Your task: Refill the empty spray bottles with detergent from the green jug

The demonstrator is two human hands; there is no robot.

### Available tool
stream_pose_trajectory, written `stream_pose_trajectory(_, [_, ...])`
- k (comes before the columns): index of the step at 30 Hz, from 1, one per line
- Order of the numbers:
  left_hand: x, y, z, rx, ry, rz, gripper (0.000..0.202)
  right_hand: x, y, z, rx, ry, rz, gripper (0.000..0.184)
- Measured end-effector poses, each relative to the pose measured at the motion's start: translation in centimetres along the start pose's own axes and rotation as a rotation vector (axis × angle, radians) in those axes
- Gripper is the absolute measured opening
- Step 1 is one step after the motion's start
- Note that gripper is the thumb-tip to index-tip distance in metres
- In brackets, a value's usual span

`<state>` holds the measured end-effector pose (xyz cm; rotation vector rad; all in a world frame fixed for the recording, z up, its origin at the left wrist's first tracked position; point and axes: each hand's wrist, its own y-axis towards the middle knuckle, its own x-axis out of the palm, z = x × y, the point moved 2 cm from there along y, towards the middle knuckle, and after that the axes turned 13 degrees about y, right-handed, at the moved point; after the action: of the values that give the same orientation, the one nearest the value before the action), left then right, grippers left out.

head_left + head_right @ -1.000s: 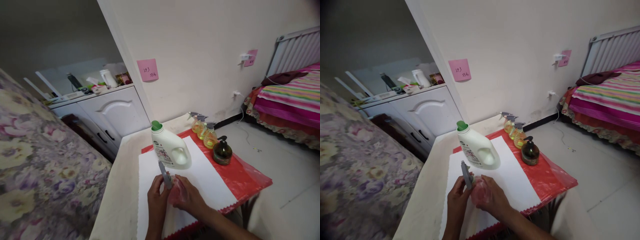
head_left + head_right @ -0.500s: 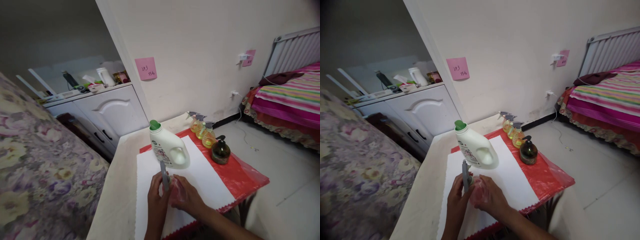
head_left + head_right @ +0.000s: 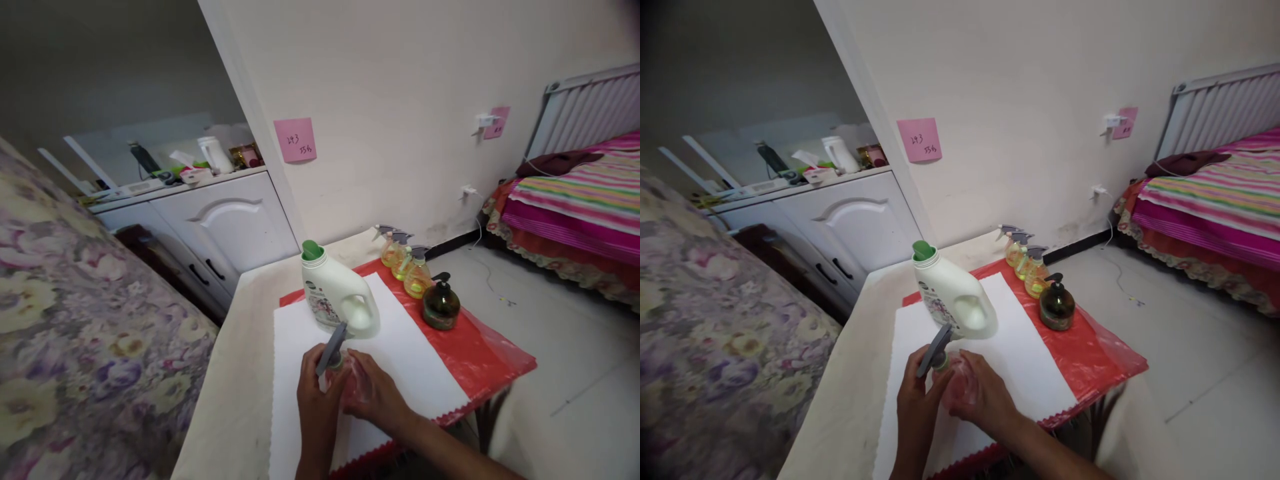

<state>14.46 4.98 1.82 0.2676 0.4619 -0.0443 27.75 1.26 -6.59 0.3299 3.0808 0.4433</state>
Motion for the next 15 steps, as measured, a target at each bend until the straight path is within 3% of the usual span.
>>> stream_pose_trajectory(3, [0.05,0.01,-0.08,-0.052,-0.044,-0.013,0.031,0.01,0.05,-0.26,-0.008,0.017,-0.03,0.087])
stream_pose_trajectory(9, [0.16,-0.22,-0.44,-0.153,-0.264,-0.065,0.053,-0.05,0.13,-0.86,-0.015,0.059,-0.062,0.08])
stream_pose_trajectory(12, [0.3,-0.14,-0.58,-0.121,-0.195,-0.045,0.046,-0.01,0.13,-0.9,-0.012,0.062,-0.058,0.081])
stream_pose_trajectory(15, [0.26,-0.14,-0.59,-0.105,-0.128,-0.097,0.033,0.02,0.06,-0.99,0.013,0.057,-0.048,0.082])
